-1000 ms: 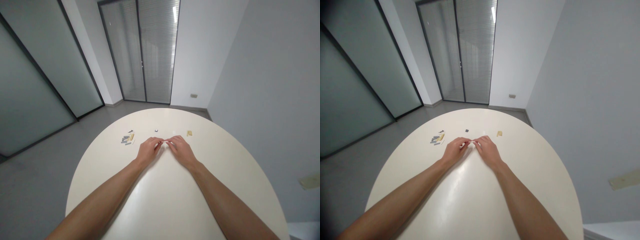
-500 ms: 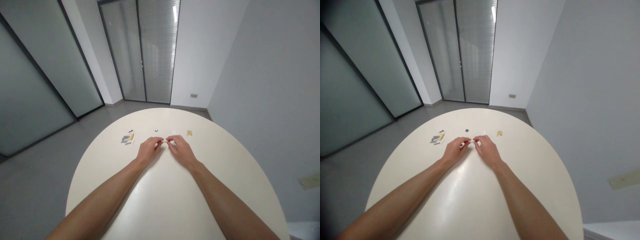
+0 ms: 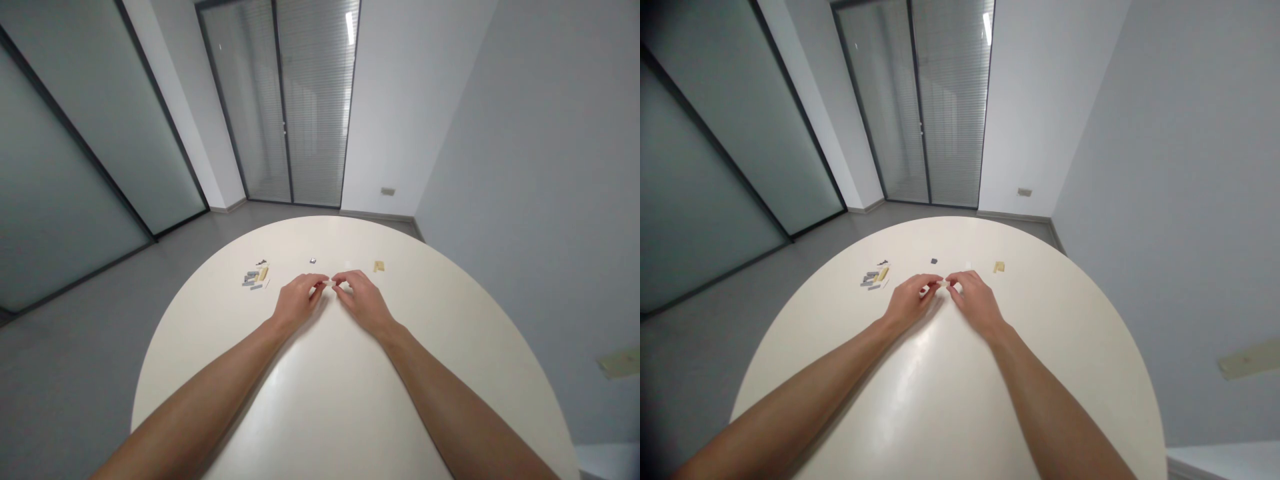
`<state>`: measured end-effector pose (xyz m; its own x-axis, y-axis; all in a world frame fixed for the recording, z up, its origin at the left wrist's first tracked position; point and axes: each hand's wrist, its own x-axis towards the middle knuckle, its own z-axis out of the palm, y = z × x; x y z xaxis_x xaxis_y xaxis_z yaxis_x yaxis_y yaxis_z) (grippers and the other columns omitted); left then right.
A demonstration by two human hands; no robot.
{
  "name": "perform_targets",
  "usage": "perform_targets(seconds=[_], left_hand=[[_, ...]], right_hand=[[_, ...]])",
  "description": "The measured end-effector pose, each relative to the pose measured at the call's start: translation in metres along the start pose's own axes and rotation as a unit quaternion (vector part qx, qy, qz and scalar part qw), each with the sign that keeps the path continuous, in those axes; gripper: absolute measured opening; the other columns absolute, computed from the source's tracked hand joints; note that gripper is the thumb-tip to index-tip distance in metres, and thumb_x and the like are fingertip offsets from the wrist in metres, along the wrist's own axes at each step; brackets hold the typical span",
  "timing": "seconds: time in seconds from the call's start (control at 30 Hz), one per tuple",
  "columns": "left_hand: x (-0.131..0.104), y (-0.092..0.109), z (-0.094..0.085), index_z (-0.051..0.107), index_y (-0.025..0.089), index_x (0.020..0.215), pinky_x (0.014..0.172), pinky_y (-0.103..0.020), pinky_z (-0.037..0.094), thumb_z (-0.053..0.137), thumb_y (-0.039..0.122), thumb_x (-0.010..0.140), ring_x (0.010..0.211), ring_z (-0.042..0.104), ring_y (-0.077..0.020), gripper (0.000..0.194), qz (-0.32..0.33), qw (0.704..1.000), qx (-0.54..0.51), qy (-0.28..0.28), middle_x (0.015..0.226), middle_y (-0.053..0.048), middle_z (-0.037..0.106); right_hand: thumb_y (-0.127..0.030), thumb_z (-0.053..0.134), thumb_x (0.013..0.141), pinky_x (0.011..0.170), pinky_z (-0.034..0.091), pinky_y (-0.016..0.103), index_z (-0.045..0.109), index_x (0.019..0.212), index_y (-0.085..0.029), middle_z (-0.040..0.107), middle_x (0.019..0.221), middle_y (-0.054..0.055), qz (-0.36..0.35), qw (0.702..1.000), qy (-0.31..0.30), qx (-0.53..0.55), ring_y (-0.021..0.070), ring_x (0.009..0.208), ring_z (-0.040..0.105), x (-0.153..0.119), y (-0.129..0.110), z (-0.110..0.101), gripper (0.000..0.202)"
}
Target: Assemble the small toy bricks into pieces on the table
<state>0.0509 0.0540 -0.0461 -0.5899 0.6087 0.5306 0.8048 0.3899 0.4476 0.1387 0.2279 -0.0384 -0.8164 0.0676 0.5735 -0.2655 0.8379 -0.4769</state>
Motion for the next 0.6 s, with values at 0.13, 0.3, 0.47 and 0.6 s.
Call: perform_targets(seconds=[0.13, 0.3, 0.47, 0.6], left_hand=[[-0.0003, 0.0015, -0.0013, 0.066, 0.027, 0.115, 0.083, -0.028, 0.056, 0.056, 0.021, 0.093, 0.097, 0.067, -0.0157, 0.025, 0.001, 1.000, 0.001, -0.001, 0.106, 0.000, 0.073], [-0.0004, 0.0013, -0.0017, 0.066, 0.028, 0.115, 0.083, -0.028, 0.056, 0.057, 0.020, 0.092, 0.096, 0.067, -0.0157, 0.026, 0.002, 1.000, 0.008, 0.003, 0.104, 0.000, 0.073], [0.0001, 0.0007, -0.0013, 0.066, 0.027, 0.115, 0.081, -0.028, 0.056, 0.059, 0.019, 0.091, 0.095, 0.067, -0.0153, 0.026, 0.001, 1.000, 0.005, 0.004, 0.104, 0.000, 0.073], [0.0002, 0.0006, -0.0008, 0.066, 0.027, 0.114, 0.080, -0.027, 0.056, 0.059, 0.018, 0.091, 0.095, 0.067, -0.0151, 0.025, -0.001, 1.000, 0.000, 0.006, 0.104, 0.001, 0.073]], right_hand=[[-0.024, 0.057, 0.094, 0.088, 0.052, 0.039, 0.064, 0.108, -0.025, 0.071, 0.102, 0.005, -0.002, 1.000, 0.001, -0.001, 0.0229, 0.103, 0.062, 0.0002, -0.0001, -0.0002, 0.016], [-0.024, 0.057, 0.095, 0.090, 0.051, 0.039, 0.064, 0.110, -0.025, 0.071, 0.102, 0.005, -0.006, 1.000, -0.001, 0.001, 0.0225, 0.103, 0.062, -0.0002, -0.0014, -0.0012, 0.017], [-0.024, 0.057, 0.095, 0.091, 0.050, 0.039, 0.064, 0.110, -0.025, 0.071, 0.102, 0.005, -0.006, 1.000, 0.001, 0.001, 0.0223, 0.104, 0.061, -0.0001, -0.0012, -0.0009, 0.017], [-0.024, 0.058, 0.095, 0.091, 0.050, 0.039, 0.064, 0.109, -0.025, 0.071, 0.103, 0.004, 0.002, 1.000, 0.000, -0.002, 0.0223, 0.104, 0.061, 0.0002, -0.0019, -0.0009, 0.016]])
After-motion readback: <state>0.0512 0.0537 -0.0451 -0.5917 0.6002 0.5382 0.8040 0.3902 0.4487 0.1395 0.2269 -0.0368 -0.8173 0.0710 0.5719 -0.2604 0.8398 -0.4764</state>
